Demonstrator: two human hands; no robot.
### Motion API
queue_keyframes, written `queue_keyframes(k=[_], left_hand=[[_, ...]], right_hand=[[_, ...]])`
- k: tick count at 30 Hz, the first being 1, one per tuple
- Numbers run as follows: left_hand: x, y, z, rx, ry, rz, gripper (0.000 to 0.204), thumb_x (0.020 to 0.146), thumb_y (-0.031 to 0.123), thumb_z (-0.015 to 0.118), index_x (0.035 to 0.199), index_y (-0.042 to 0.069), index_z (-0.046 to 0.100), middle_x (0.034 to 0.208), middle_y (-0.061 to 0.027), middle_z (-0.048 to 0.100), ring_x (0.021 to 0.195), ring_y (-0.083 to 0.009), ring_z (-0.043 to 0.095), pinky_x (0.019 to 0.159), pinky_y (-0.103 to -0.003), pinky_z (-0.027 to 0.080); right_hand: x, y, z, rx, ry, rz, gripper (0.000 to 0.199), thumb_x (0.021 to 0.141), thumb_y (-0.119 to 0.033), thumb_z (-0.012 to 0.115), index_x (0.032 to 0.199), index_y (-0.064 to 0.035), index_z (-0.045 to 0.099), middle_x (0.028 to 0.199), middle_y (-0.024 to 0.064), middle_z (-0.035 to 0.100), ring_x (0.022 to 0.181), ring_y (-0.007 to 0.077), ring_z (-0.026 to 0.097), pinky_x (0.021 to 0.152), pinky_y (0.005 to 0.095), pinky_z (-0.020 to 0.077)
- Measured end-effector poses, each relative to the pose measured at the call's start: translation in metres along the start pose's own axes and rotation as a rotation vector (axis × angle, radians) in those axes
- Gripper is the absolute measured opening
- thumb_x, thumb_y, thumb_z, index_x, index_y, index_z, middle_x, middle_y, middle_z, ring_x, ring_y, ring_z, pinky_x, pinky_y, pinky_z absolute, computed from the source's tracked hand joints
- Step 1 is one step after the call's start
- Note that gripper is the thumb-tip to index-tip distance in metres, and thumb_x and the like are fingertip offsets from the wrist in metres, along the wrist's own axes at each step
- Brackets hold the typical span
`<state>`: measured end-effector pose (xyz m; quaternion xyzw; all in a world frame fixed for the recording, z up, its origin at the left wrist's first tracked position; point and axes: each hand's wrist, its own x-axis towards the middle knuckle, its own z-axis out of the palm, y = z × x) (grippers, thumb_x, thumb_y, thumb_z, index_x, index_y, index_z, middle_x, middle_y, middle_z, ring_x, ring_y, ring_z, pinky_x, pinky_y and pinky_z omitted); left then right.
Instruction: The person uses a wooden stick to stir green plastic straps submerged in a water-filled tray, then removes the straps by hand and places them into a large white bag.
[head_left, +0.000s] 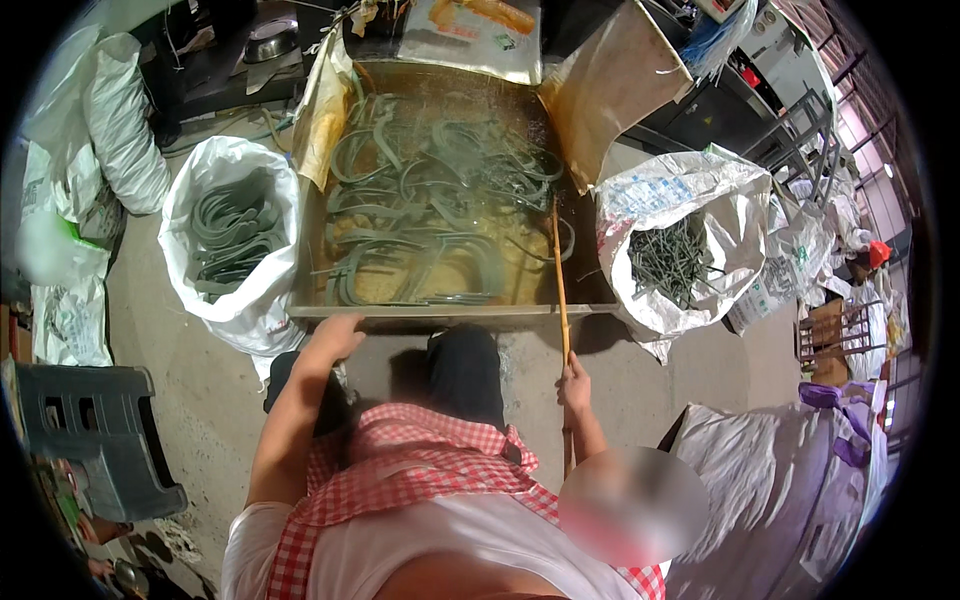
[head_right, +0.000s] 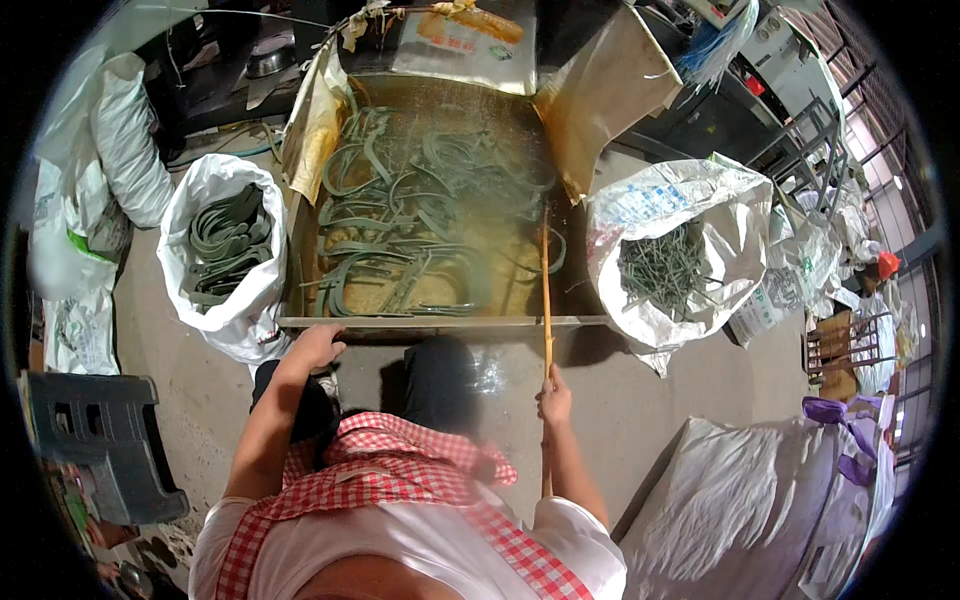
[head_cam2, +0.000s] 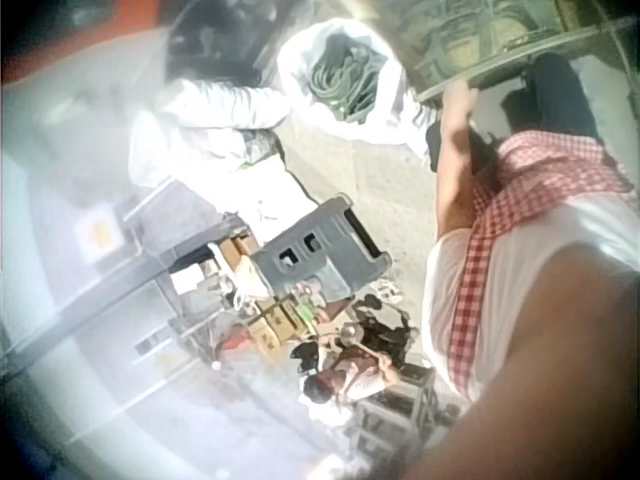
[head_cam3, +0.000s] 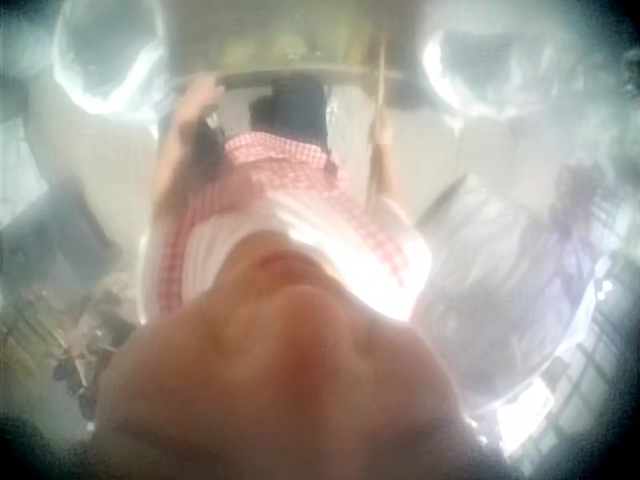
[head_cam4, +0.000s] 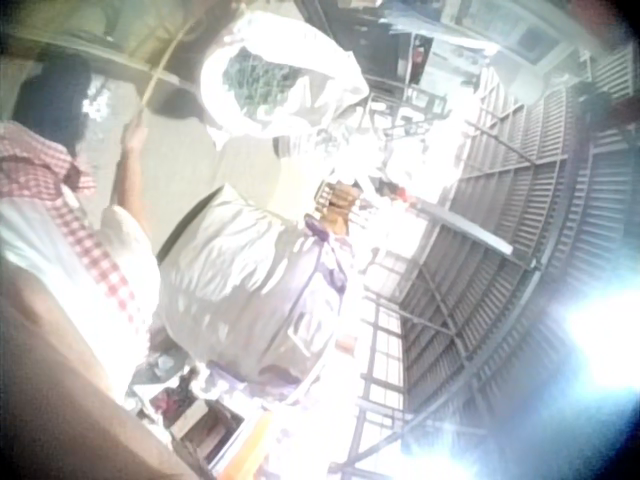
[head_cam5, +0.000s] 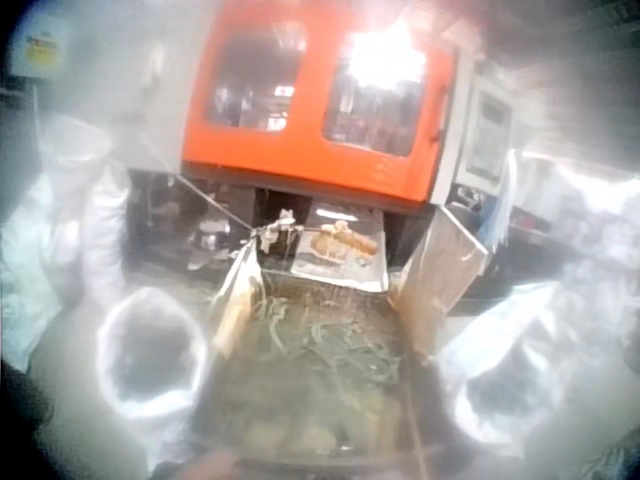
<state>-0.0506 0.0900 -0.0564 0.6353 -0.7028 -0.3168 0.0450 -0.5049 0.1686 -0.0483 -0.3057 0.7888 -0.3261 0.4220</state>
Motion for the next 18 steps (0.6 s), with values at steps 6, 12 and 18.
queue_keyframes(k=[6, 12, 18], left_hand=[[-0.001, 0.002, 0.003, 0.005, 0.041, 0.025, 0.037, 0.076, 0.023, 0.059, 0.108, 0.004, 0.059, 0.106, -0.0195, 0.06, 0.102, -0.0358, 0.054, 0.087, -0.044, 0.043], [0.009, -0.01, 0.006, 0.02, 0.031, 0.019, 0.034, 0.075, 0.024, 0.06, 0.102, 0.003, 0.06, 0.1, -0.0204, 0.06, 0.098, -0.0368, 0.055, 0.084, -0.044, 0.044], [0.025, 0.003, 0.011, 0.055, -0.03, 0.05, 0.04, 0.076, 0.026, 0.061, 0.11, 0.005, 0.058, 0.101, -0.0206, 0.061, 0.096, -0.0372, 0.056, 0.083, -0.044, 0.044]], right_hand=[[0.085, -0.008, 0.015, 0.045, -0.035, -0.25, 0.042, 0.094, -0.016, 0.042, 0.135, -0.0189, 0.04, 0.059, -0.0029, 0.042, 0.043, 0.006, 0.037, 0.037, 0.0218, 0.0321], [0.144, -0.105, 0.08, -0.413, 0.142, -0.776, 0.039, 0.089, -0.012, 0.048, 0.127, -0.0117, 0.049, 0.092, 0.0134, 0.065, 0.081, 0.0261, 0.062, 0.071, 0.0323, 0.0466], [0.167, -0.201, 0.132, -0.647, 0.087, -0.677, 0.039, 0.089, -0.019, 0.045, 0.128, -0.0163, 0.047, 0.094, 0.0234, 0.06, 0.087, 0.0387, 0.058, 0.073, 0.0445, 0.0447]])
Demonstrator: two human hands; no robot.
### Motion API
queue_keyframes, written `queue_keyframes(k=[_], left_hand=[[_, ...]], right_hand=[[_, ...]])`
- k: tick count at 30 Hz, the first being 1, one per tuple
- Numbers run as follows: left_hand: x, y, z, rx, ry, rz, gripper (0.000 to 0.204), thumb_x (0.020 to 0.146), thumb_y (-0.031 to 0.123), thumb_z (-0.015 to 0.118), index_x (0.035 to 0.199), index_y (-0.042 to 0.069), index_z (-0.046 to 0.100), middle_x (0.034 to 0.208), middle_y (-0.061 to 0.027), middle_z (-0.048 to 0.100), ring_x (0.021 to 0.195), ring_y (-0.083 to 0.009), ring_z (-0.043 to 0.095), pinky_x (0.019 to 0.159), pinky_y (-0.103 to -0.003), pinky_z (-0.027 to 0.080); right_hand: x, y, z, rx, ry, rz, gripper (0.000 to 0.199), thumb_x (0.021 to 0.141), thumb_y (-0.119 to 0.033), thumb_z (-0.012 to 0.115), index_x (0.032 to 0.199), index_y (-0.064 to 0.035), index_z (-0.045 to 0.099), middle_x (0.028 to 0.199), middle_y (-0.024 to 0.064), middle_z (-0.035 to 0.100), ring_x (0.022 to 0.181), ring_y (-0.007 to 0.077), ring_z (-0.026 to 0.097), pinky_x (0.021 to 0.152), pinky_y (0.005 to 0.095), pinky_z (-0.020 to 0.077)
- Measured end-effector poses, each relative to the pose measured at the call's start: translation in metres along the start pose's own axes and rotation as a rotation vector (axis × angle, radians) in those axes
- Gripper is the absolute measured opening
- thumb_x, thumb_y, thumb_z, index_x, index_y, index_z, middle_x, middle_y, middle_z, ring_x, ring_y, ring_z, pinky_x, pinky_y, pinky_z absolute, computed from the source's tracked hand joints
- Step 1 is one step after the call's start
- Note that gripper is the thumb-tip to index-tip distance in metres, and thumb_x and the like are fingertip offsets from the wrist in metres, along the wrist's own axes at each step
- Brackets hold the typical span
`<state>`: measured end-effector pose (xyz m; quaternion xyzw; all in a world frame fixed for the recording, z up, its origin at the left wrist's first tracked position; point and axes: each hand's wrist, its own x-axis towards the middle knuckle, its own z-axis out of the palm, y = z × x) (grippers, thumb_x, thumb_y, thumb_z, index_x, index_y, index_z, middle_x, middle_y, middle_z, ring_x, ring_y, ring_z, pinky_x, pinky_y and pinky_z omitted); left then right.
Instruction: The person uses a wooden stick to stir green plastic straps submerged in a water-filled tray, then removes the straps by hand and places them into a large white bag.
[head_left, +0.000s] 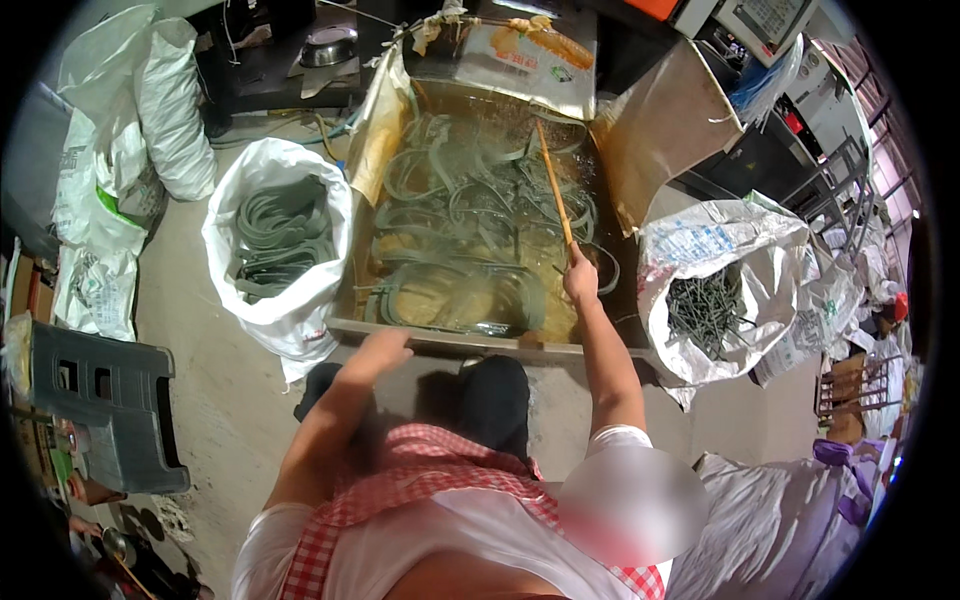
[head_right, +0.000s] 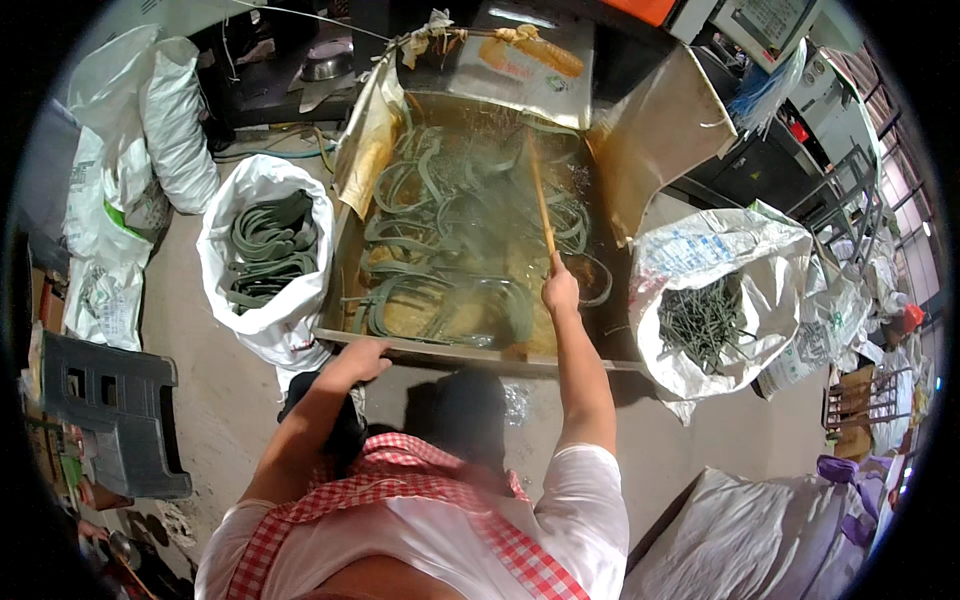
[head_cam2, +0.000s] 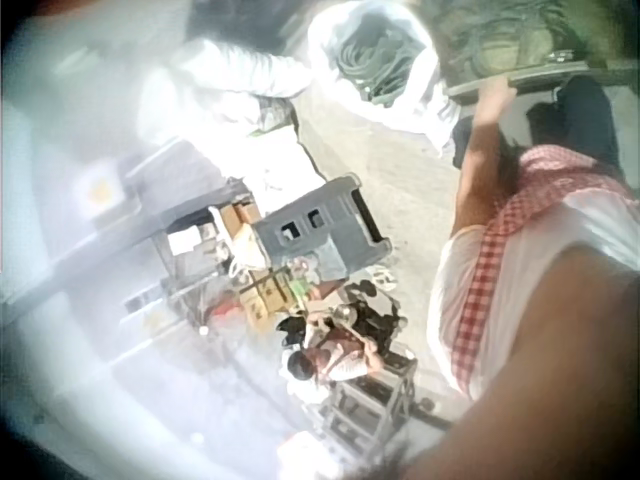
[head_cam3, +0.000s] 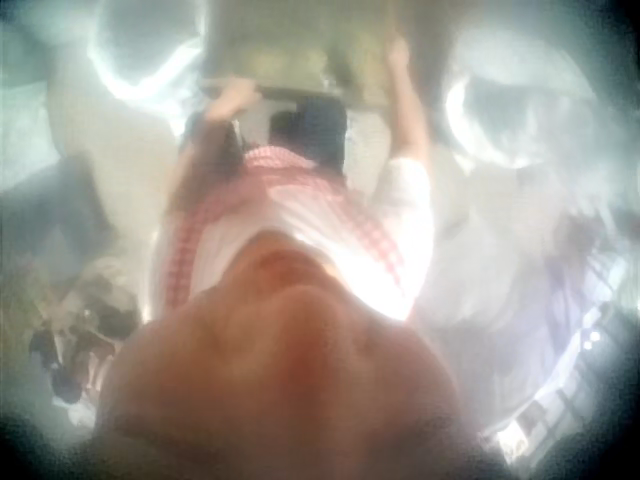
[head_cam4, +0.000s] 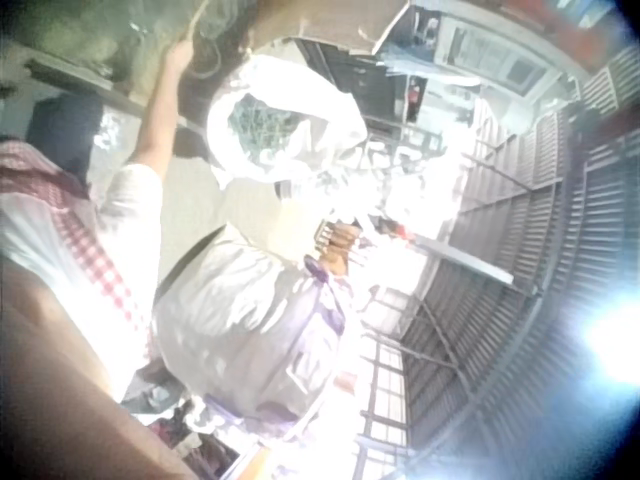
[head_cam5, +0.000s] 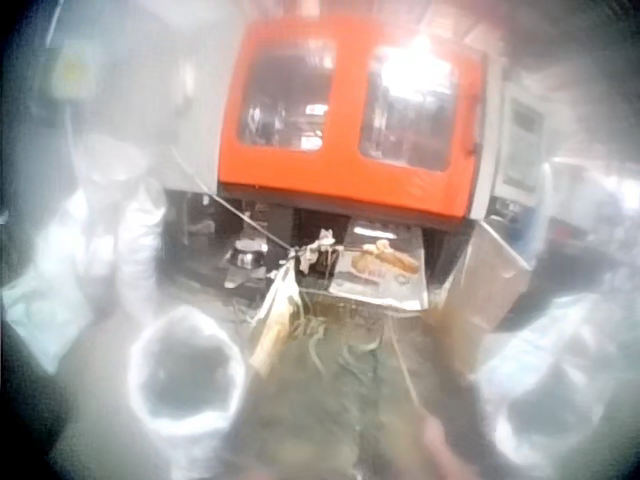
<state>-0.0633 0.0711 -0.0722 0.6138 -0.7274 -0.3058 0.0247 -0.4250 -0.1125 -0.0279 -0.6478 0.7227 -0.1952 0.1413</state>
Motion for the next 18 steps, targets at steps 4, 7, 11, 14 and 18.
queue_keyframes(k=[4, 7, 11, 14, 18], left_hand=[[0.003, 0.007, -0.005, -0.011, -0.024, -0.007, 0.04, 0.076, 0.025, 0.061, 0.11, 0.004, 0.057, 0.101, -0.0204, 0.061, 0.097, -0.0371, 0.056, 0.084, -0.043, 0.044], [0.008, 0.009, -0.001, -0.022, 0.005, 0.017, 0.04, 0.077, 0.025, 0.061, 0.11, 0.004, 0.058, 0.101, -0.0204, 0.061, 0.097, -0.0369, 0.056, 0.084, -0.043, 0.044], [0.006, 0.004, -0.001, -0.04, 0.01, 0.023, 0.04, 0.076, 0.025, 0.061, 0.11, 0.004, 0.058, 0.1, -0.0203, 0.061, 0.096, -0.037, 0.056, 0.084, -0.044, 0.044], [0.001, 0.004, -0.004, -0.056, 0.007, 0.005, 0.039, 0.076, 0.024, 0.061, 0.109, 0.004, 0.058, 0.1, -0.0206, 0.061, 0.096, -0.0369, 0.056, 0.084, -0.044, 0.044], [0.002, 0.005, -0.004, -0.036, 0.024, 0.027, 0.035, 0.077, 0.023, 0.06, 0.107, 0.005, 0.059, 0.098, -0.0209, 0.061, 0.097, -0.0365, 0.057, 0.083, -0.045, 0.045]], right_hand=[[0.035, -0.038, 0.01, -0.128, -0.075, -0.074, 0.041, 0.089, -0.018, 0.039, 0.13, -0.0202, 0.044, 0.092, 0.0248, 0.061, 0.087, 0.0404, 0.058, 0.075, 0.0484, 0.0454], [0.062, -0.047, 0.022, -0.227, -0.145, -0.124, 0.038, 0.09, -0.019, 0.036, 0.127, -0.0181, 0.046, 0.094, 0.024, 0.061, 0.09, 0.0392, 0.059, 0.078, 0.0477, 0.0467], [0.057, -0.072, 0.034, -0.29, -0.244, -0.172, 0.031, 0.089, -0.016, 0.038, 0.113, -0.007, 0.054, 0.095, 0.024, 0.061, 0.09, 0.0384, 0.059, 0.078, 0.0468, 0.0475], [0.028, -0.068, 0.039, -0.255, -0.284, -0.236, 0.027, 0.085, -0.012, 0.041, 0.099, -0.0007, 0.061, 0.093, 0.0246, 0.061, 0.089, 0.0381, 0.06, 0.078, 0.0458, 0.0476], [0.005, -0.028, 0.045, -0.252, -0.314, -0.263, 0.029, 0.084, -0.01, 0.041, 0.107, -0.0048, 0.058, 0.09, 0.0247, 0.061, 0.087, 0.0387, 0.059, 0.077, 0.0465, 0.0472]])
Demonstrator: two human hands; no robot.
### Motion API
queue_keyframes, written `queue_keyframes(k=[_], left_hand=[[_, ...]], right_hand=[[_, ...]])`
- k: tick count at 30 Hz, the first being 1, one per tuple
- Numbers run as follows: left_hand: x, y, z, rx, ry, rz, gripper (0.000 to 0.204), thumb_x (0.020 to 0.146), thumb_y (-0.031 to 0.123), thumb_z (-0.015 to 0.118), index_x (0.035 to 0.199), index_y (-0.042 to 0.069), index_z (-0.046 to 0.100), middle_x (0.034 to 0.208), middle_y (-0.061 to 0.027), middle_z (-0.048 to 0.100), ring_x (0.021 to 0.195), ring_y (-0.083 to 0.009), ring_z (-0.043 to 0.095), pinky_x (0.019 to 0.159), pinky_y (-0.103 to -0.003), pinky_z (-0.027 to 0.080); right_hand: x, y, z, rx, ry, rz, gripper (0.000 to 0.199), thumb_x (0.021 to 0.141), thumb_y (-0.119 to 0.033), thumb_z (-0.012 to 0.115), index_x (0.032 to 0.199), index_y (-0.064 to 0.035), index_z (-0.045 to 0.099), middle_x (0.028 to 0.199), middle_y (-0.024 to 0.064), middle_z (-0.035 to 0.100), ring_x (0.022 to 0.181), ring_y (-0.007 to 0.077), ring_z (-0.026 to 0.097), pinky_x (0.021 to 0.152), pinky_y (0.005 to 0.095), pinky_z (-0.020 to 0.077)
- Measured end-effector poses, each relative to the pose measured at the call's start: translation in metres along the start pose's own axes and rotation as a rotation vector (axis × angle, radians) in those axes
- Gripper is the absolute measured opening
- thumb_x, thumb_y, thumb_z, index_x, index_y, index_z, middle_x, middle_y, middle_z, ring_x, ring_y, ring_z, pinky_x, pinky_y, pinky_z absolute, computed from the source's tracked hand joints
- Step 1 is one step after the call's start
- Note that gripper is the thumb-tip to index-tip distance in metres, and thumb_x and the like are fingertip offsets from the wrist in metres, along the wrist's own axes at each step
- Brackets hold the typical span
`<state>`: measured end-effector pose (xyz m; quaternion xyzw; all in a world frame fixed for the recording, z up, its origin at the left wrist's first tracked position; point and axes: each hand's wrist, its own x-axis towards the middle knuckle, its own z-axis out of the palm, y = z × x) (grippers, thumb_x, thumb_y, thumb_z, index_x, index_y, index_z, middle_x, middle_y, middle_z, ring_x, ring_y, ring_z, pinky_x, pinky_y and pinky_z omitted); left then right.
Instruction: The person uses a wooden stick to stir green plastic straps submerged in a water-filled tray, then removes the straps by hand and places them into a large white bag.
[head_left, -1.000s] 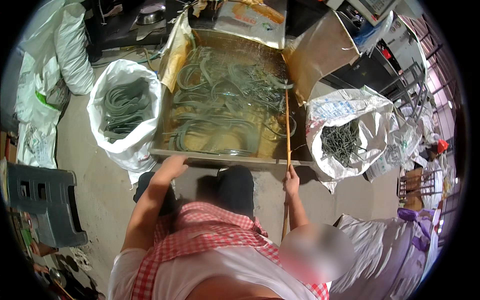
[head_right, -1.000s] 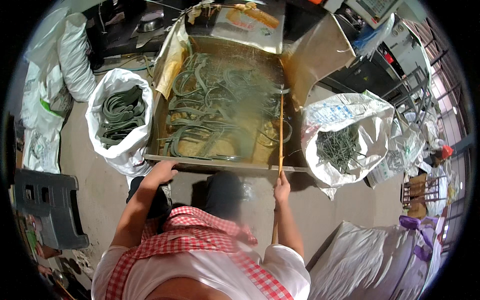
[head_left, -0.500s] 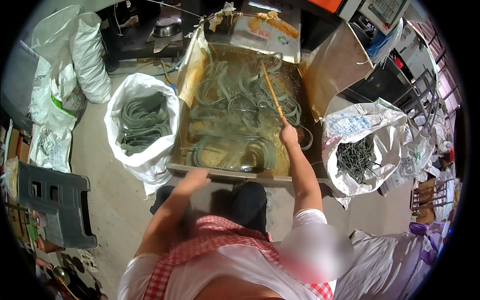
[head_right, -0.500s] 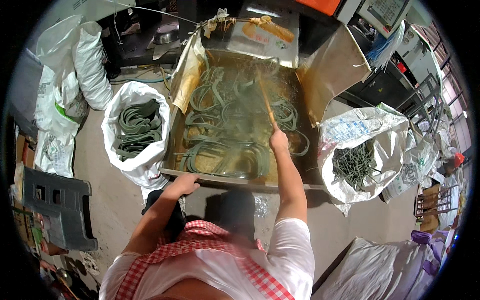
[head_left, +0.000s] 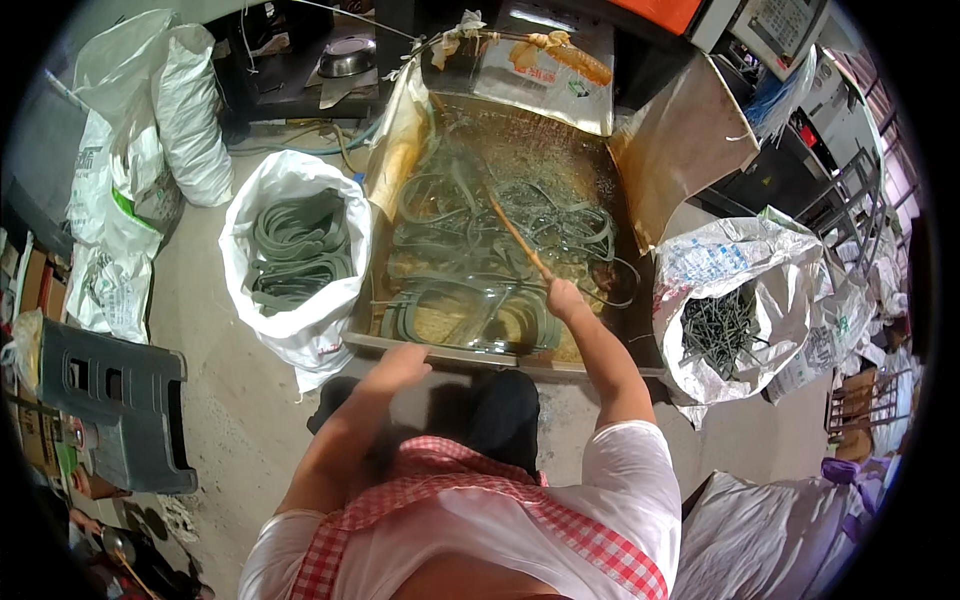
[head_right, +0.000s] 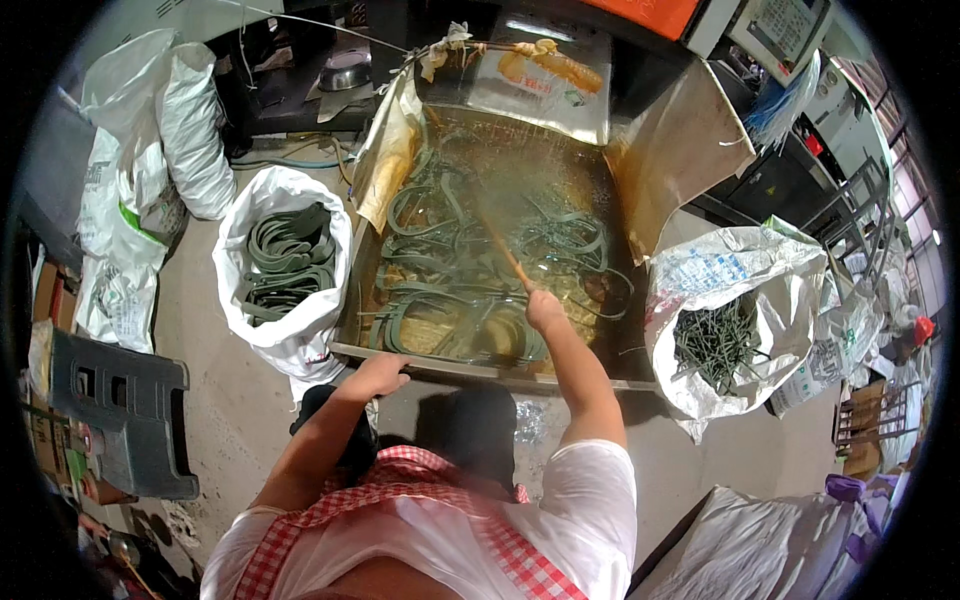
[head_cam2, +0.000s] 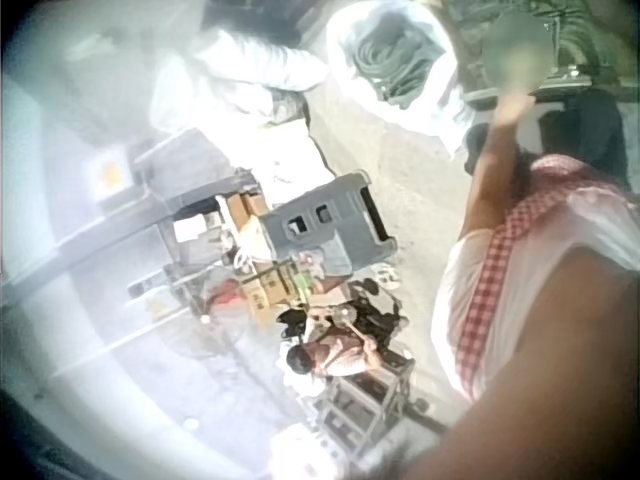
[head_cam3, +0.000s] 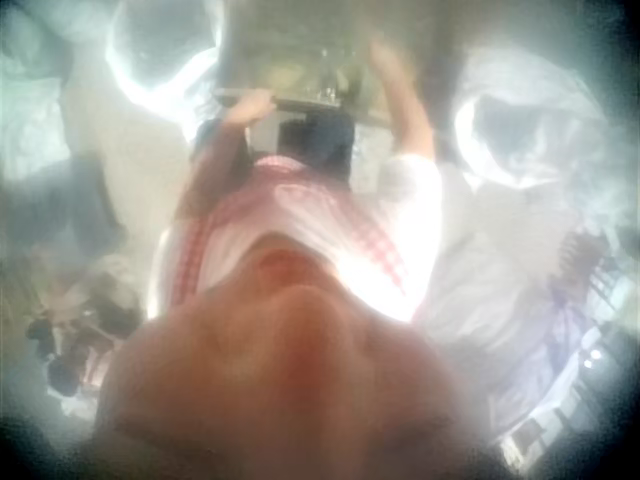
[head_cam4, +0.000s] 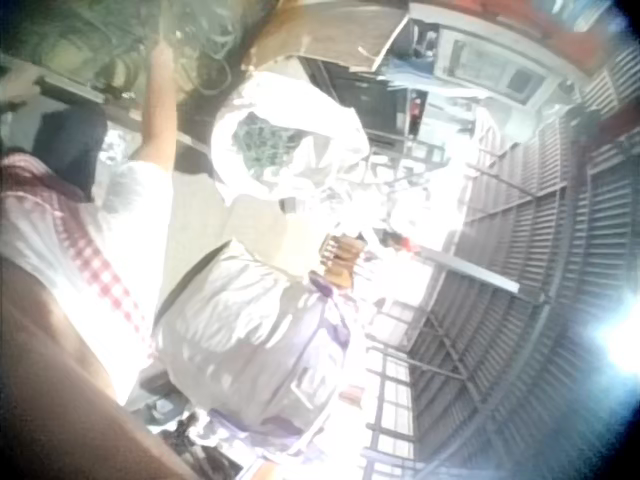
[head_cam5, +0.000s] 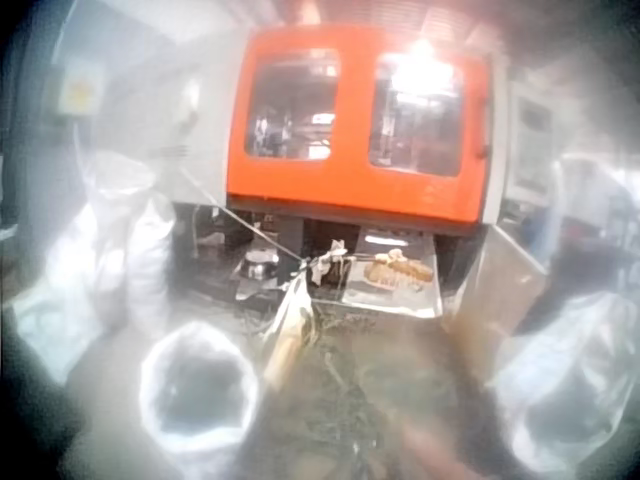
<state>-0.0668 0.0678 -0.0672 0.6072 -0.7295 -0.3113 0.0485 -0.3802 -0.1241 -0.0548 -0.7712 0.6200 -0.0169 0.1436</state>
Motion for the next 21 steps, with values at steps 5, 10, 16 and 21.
queue_keyframes(k=[5, 10, 16, 21], left_hand=[[-0.007, -0.003, 0.001, 0.024, 0.038, -0.018, 0.032, 0.077, 0.023, 0.06, 0.103, 0.005, 0.06, 0.097, -0.0197, 0.061, 0.096, -0.0363, 0.056, 0.083, -0.045, 0.045], [-0.012, -0.005, -0.002, 0.034, -0.062, -0.055, 0.04, 0.077, 0.025, 0.06, 0.113, 0.008, 0.056, 0.105, -0.0192, 0.06, 0.101, -0.0364, 0.054, 0.086, -0.045, 0.043], [-0.009, -0.005, 0.002, 0.019, -0.038, -0.035, 0.041, 0.077, 0.024, 0.061, 0.114, 0.007, 0.057, 0.107, -0.019, 0.059, 0.102, -0.0356, 0.054, 0.087, -0.044, 0.042], [-0.004, 0.005, 0.007, 0.031, -0.032, 0.007, 0.039, 0.076, 0.023, 0.062, 0.11, 0.006, 0.058, 0.105, -0.019, 0.06, 0.1, -0.0356, 0.055, 0.085, -0.044, 0.043]], right_hand=[[-0.058, 0.001, -0.002, 0.215, -0.018, 0.027, 0.035, 0.085, -0.014, 0.05, 0.119, -0.0061, 0.054, 0.098, 0.0244, 0.06, 0.092, 0.0381, 0.058, 0.077, 0.0436, 0.047], [-0.165, 0.018, -0.005, 0.397, 0.119, 0.022, 0.042, 0.087, -0.009, 0.051, 0.128, -0.0112, 0.046, 0.108, 0.0192, 0.06, 0.096, 0.0302, 0.061, 0.078, 0.0344, 0.0473], [-0.196, 0.017, 0.008, 0.469, 0.14, 0.243, 0.044, 0.086, -0.013, 0.052, 0.13, -0.0173, 0.045, 0.112, 0.0193, 0.056, 0.104, 0.0364, 0.053, 0.085, 0.0408, 0.0445], [-0.188, 0.05, 0.046, 0.44, 0.163, 0.155, 0.044, 0.086, -0.012, 0.052, 0.129, -0.0164, 0.046, 0.106, 0.0234, 0.057, 0.1, 0.0382, 0.055, 0.083, 0.0411, 0.045]])
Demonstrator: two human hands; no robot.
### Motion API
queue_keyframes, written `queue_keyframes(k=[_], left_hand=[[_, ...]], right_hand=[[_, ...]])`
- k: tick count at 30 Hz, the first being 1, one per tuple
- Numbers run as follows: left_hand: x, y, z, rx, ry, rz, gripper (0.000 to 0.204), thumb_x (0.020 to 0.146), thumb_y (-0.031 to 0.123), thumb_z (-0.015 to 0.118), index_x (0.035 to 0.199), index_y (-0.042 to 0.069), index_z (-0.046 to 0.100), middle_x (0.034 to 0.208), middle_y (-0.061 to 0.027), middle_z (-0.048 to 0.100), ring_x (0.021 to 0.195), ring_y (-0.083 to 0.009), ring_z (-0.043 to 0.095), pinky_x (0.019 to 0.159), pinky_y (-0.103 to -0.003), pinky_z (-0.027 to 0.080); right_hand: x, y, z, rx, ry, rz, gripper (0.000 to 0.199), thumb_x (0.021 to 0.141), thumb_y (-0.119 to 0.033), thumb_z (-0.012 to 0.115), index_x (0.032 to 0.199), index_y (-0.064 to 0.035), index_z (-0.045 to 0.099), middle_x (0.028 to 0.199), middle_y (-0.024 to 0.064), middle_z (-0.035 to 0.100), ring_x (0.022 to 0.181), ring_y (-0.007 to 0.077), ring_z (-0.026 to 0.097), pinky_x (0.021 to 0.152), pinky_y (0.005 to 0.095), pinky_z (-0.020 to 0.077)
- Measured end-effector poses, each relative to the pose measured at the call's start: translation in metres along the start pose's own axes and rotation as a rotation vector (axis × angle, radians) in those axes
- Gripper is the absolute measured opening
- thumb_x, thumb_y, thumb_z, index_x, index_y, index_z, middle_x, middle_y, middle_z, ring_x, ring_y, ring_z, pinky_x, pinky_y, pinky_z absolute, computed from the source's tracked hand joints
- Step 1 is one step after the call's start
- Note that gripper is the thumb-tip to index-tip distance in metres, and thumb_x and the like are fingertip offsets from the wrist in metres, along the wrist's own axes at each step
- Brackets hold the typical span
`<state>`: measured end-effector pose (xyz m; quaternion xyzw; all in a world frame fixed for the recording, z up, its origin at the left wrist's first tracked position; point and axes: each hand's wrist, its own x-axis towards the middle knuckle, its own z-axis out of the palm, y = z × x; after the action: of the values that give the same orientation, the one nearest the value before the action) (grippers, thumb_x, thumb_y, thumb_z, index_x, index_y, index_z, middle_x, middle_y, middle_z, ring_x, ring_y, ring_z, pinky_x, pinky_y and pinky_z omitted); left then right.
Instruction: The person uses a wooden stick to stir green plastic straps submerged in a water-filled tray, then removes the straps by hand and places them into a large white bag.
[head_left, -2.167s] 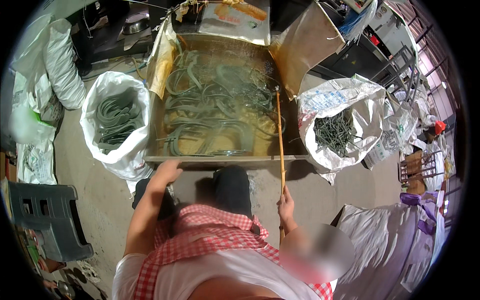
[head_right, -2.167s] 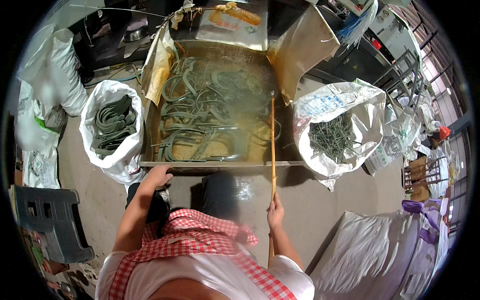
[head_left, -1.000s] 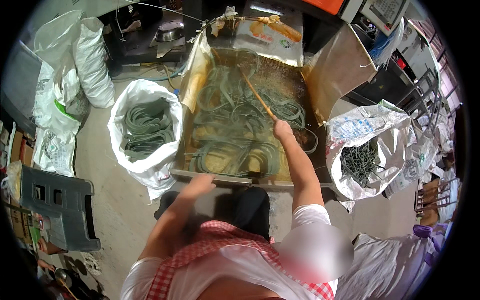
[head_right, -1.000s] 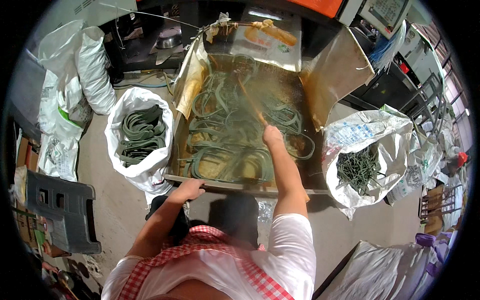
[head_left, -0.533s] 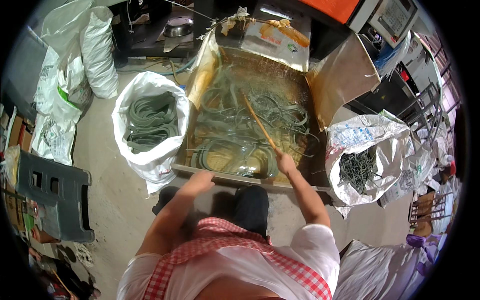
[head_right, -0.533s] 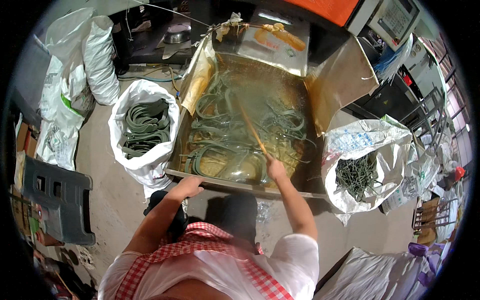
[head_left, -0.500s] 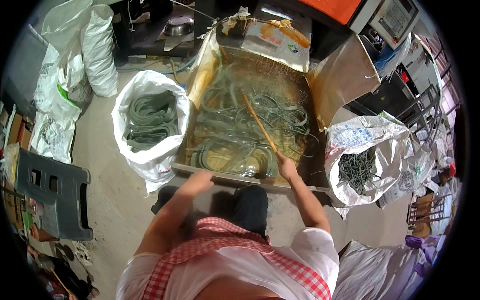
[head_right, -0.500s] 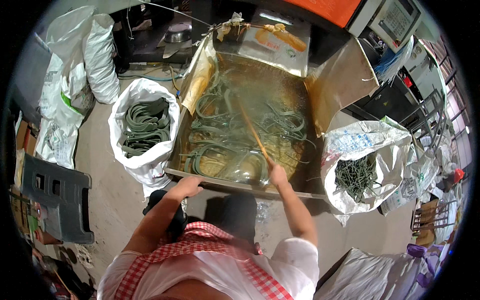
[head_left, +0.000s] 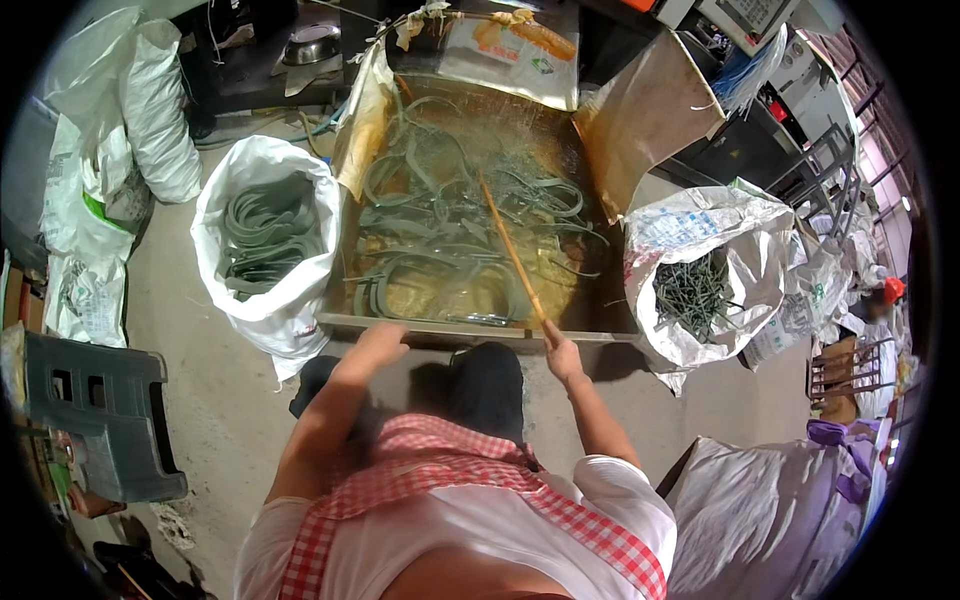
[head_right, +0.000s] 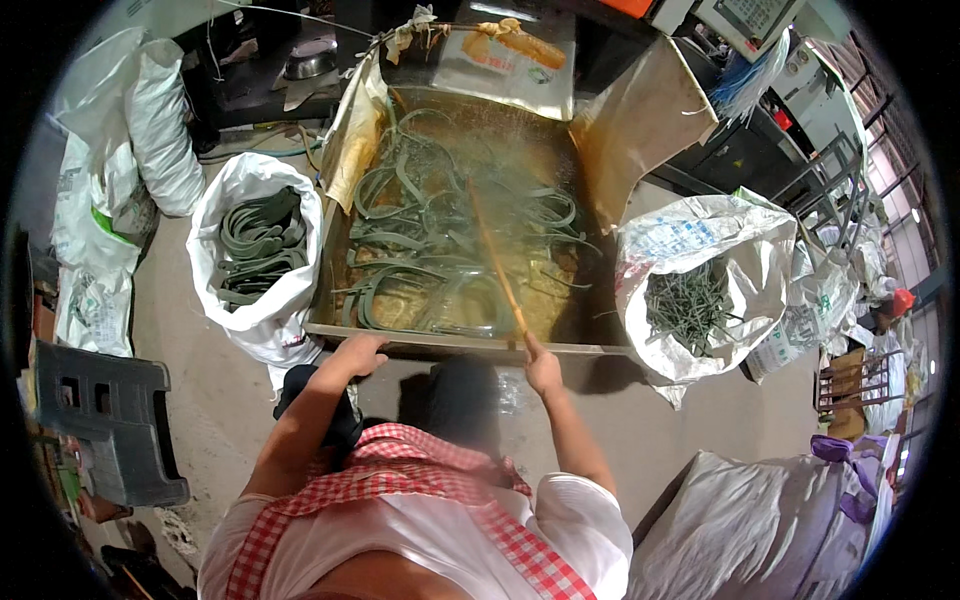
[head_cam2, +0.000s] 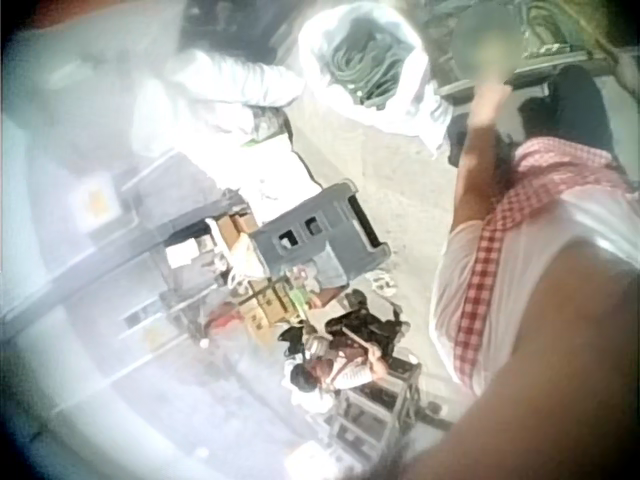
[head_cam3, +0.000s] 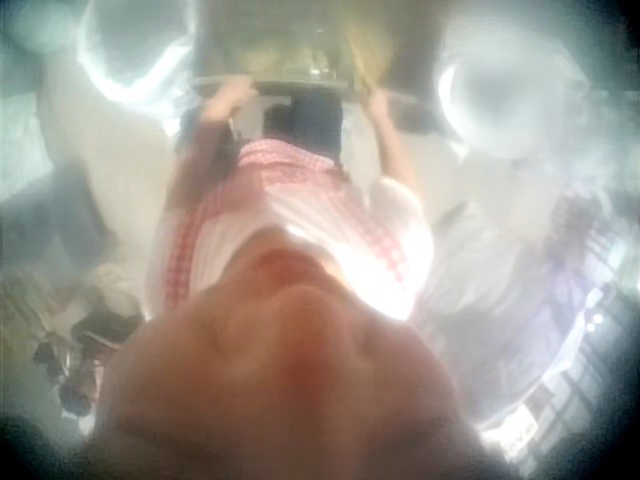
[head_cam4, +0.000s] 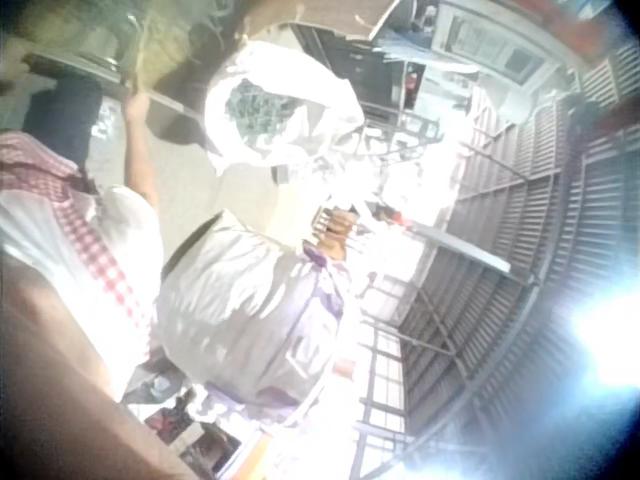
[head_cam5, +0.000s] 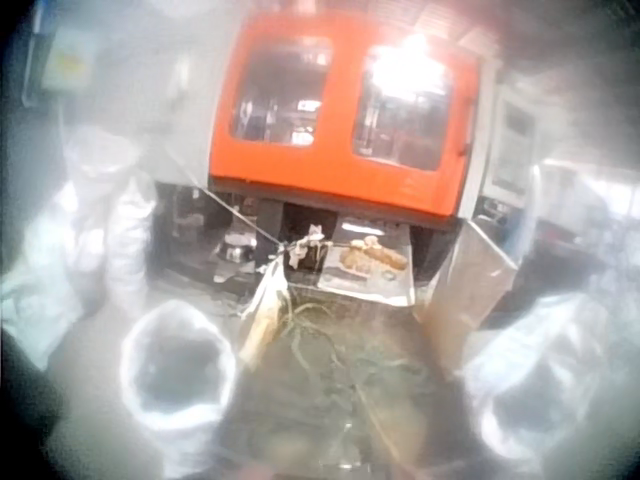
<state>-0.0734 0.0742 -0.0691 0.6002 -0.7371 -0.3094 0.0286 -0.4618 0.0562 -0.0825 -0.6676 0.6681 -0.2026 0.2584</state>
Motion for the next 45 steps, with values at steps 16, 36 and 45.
queue_keyframes(k=[16, 36, 45], left_hand=[[-0.016, -0.004, -0.004, -0.011, 0.06, 0.023, 0.04, 0.076, 0.023, 0.059, 0.111, 0.005, 0.058, 0.103, -0.021, 0.06, 0.099, -0.0372, 0.055, 0.086, -0.045, 0.043], [-0.014, 0.004, -0.013, 0.005, -0.03, -0.033, 0.04, 0.077, 0.023, 0.061, 0.113, 0.006, 0.057, 0.106, -0.0195, 0.06, 0.101, -0.036, 0.054, 0.086, -0.044, 0.043], [-0.014, -0.003, -0.02, -0.007, -0.026, -0.009, 0.041, 0.079, 0.025, 0.06, 0.116, 0.007, 0.055, 0.107, -0.018, 0.06, 0.102, -0.0352, 0.055, 0.086, -0.044, 0.043]], right_hand=[[-0.171, 0.01, -0.066, 0.359, 0.25, 0.501, 0.041, 0.09, -0.008, 0.047, 0.131, -0.0063, 0.045, 0.069, -0.0005, 0.052, 0.055, 0.0069, 0.045, 0.051, 0.0227, 0.0415], [-0.057, -0.004, -0.049, 0.708, -0.029, 0.555, 0.045, 0.092, -0.019, 0.045, 0.136, -0.0146, 0.037, 0.057, -0.0057, 0.038, 0.043, 0.0044, 0.032, 0.037, 0.0192, 0.0275], [0.003, -0.026, -0.044, 0.687, 0.059, 0.448, 0.046, 0.092, -0.016, 0.045, 0.138, -0.0142, 0.035, 0.055, -0.005, 0.037, 0.043, 0.0052, 0.034, 0.037, 0.0202, 0.029]])
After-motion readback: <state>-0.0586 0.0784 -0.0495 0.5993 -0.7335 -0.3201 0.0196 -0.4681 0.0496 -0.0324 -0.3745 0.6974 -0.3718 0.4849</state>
